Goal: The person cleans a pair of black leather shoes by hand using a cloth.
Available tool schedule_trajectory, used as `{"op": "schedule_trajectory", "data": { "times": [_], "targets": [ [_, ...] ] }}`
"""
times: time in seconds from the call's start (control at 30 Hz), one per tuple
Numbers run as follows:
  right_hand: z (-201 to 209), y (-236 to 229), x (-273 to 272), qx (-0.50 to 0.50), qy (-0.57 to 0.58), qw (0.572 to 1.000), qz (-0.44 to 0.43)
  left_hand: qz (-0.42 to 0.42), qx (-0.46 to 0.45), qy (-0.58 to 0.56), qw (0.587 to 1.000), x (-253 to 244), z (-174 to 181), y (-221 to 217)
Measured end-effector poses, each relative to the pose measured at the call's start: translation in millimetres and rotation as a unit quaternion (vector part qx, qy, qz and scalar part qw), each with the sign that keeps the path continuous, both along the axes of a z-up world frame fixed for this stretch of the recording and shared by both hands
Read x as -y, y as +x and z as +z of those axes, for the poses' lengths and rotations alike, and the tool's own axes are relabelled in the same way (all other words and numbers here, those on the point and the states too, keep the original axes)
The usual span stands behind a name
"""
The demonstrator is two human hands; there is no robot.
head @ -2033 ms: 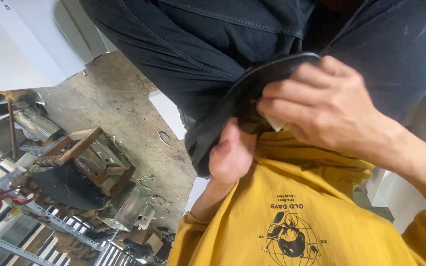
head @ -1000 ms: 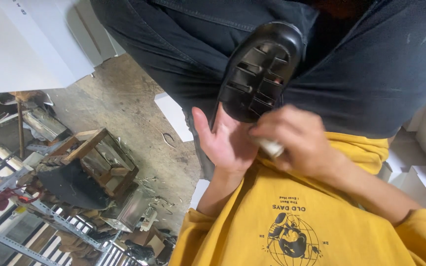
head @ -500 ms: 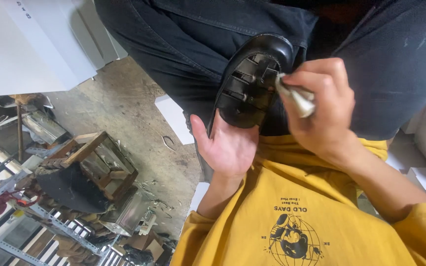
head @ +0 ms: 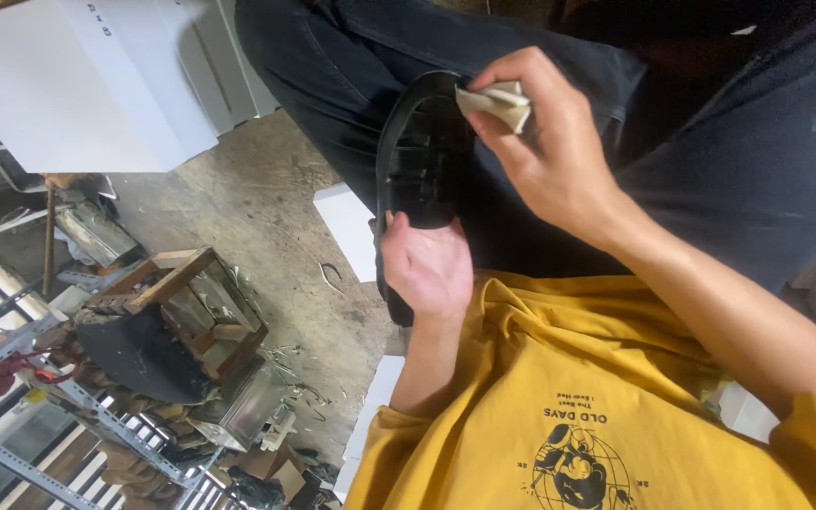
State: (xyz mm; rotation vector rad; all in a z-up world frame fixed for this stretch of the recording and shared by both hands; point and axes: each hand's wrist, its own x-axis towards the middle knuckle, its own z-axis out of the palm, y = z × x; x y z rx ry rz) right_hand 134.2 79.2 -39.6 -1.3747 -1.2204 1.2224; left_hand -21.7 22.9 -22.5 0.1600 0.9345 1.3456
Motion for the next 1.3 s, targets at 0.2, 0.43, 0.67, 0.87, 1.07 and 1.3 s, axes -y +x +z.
{"op": "schedule_trajectory", "data": {
  "times": [0.2, 0.43, 0.67, 0.87, 1.07, 1.3],
  "targets": [
    [-21, -6, -3, 0.055, 0.06, 0.996, 0.045, 0.02, 0.056, -0.206, 0.977, -22, -24, -11],
    [-26, -5, -13, 0.145, 0.096, 0.984, 0.048, 0.043, 0.023, -0.213, 0.976, -40, -73, -21],
    [-35, -19, -22, 0.255, 0.139, 0.957, 0.026, -0.04, 0.117, -0.109, 0.986, -23, -91, -32],
    [-35, -20, -31, 0.24, 0.142, 0.959, 0.043, 0.014, 0.063, -0.236, 0.97, -20, -95, -30],
    [-39, -9, -22, 0.247, 0.153, 0.956, 0.033, -0.031, 0.092, -0.141, 0.985, -28, -92, -24],
    [-43, 0, -13, 0.265, 0.137, 0.953, 0.045, -0.02, 0.057, -0.074, 0.995, -26, -97, -18]
  ]
}}
